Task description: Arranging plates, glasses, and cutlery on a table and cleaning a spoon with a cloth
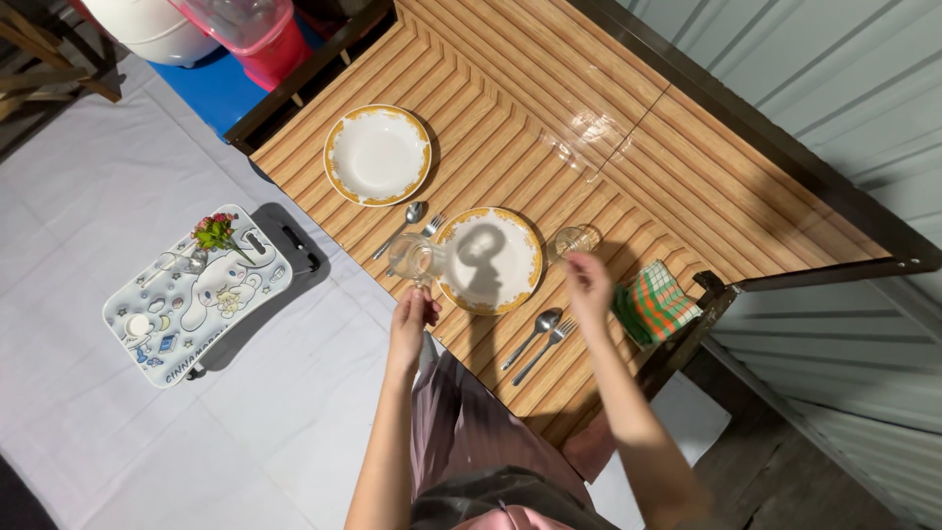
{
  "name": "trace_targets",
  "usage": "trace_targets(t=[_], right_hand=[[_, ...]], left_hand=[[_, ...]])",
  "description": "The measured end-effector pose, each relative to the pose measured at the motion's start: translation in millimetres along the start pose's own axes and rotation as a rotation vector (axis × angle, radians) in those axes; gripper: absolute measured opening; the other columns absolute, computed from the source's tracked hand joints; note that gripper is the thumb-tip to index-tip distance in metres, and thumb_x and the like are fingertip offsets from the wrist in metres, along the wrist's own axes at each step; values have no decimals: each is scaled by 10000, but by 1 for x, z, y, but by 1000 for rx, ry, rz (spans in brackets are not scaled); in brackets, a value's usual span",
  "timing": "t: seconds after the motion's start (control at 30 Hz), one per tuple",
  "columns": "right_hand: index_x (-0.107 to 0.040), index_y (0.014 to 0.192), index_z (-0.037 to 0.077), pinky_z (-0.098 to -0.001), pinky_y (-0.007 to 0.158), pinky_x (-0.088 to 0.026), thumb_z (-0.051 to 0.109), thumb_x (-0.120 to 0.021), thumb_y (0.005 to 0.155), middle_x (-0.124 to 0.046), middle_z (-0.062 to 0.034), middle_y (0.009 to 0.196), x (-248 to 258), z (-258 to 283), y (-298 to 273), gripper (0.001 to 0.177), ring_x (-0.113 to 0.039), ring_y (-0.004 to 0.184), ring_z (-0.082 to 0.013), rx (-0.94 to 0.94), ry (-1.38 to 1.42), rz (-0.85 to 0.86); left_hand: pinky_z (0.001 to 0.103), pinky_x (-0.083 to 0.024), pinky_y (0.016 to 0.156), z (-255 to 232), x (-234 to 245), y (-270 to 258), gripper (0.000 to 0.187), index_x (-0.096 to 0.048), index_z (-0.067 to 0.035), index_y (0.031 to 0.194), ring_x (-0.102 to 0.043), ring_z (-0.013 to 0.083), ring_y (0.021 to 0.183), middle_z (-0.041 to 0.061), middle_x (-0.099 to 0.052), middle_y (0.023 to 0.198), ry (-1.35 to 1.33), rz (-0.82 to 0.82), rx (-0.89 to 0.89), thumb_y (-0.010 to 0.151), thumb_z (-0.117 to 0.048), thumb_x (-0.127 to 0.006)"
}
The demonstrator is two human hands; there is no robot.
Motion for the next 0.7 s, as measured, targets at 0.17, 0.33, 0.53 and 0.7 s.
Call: trace_targets(t=[0.17,0.33,0.53,0.7], right_hand=[[-742,1188,116,-348,748,-641,123,-783,919,-750,-112,1097,-74,54,-49,272,-728,975,-224,-167,248,344],[-338,1600,94,-522,1078,-491,49,-799,875,-352,-286,1541,-120,111,-70,861,-425,1362,-436,-262,484,521],[-206,1603,-23,-678,1170,-274,103,-799,857,-118,-336,1612,-131,165,-72,962,-187,1444,-612,-440,450,445],[-303,1582,20,-608,1073,-446,19,-854,778,-227,-271,1556,-152,134,-59,974,-386,1363,-506,-432,500,354]], left_hand=[[268,-497,612,-11,-23,-3,319,-589,-67,916,-596,181,661,111,-653,733,110,35,-47,1118,-229,-403],[307,-545,622,-16,-36,-7,337,-635,-92,903,-652,200,659,99,-695,729,303,99,-70,1109,-266,-434],[356,-551,712,-41,-46,-11,312,-642,-140,907,-688,210,716,66,-710,721,441,144,-44,1094,-276,-433],[374,-547,689,-58,-50,-2,310,-666,-153,872,-688,256,699,62,-702,674,537,197,-73,1070,-323,-499]])
Point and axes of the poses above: each hand's wrist, its own y-axis towards the middle knuckle, its own x-axis out of the back of the hand, z = x × y, the point moved 5 cm from there along y, towards the middle knuckle
